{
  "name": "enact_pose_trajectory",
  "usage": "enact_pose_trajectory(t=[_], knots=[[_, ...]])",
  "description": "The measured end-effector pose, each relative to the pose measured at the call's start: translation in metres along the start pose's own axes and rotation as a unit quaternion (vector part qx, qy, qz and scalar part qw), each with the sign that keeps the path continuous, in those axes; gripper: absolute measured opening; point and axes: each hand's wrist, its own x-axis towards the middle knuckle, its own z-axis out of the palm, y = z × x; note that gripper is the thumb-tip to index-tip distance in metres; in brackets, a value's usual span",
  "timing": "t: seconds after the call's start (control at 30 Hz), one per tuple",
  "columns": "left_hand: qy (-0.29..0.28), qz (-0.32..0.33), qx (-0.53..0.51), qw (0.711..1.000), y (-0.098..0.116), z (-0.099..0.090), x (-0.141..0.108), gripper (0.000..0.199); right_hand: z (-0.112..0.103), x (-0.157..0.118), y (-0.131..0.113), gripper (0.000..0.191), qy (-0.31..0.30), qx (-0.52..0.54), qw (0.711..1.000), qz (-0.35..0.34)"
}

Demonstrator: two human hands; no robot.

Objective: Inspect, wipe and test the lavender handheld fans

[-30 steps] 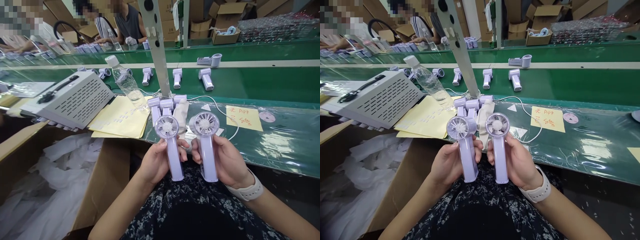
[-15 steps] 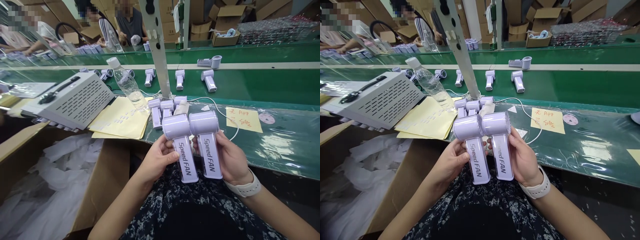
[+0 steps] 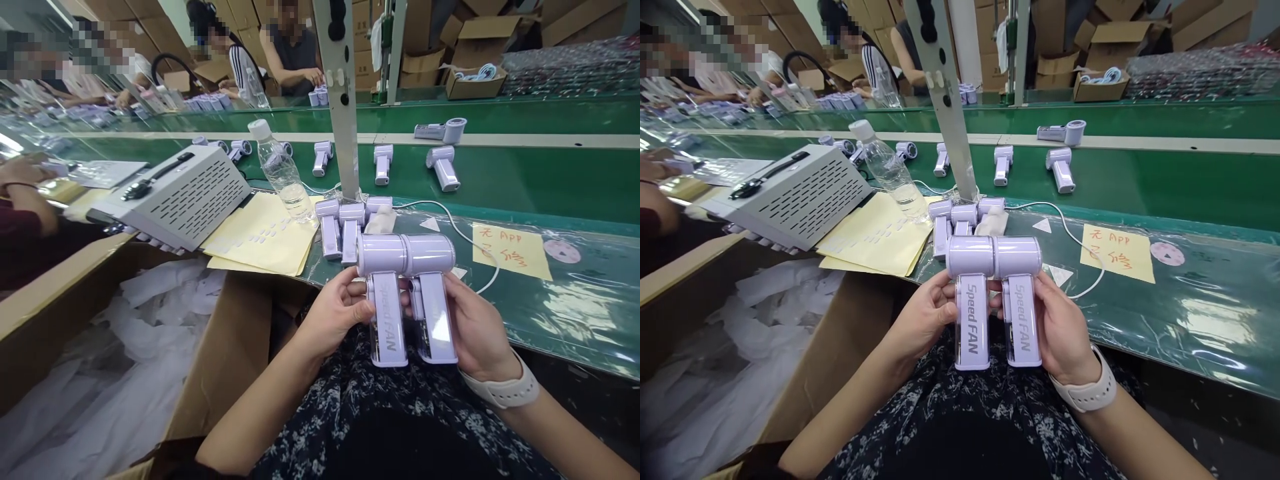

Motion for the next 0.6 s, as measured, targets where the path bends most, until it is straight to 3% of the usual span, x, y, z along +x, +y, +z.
enact_pose_trajectory(t=[0.23, 0.43, 0.53, 0.6], knots=[[-0.001, -0.007, -0.004, 1.0, 0.0, -0.002, -0.001, 0.078, 0.004, -0.002, -0.001, 0.019, 0.02, -0.007, 1.0, -0.002], [-0.007, -0.002, 0.018, 1.0, 0.001, -0.004, -0.001, 0.073, -0.001, 0.001, 0.005, 0.025, -0.014, -0.009, 1.0, -0.016], [-0.005, 0.024, 0.116, 0.993, 0.006, -0.004, -0.005, 0.062, -0.01, -0.002, 0.007, 0.032, -0.047, -0.077, 0.992, -0.09], [0.003, 0.106, 0.245, 0.964, 0.01, -0.002, -0.008, 0.051, -0.017, -0.006, 0.005, 0.04, -0.072, -0.186, 0.962, -0.184]])
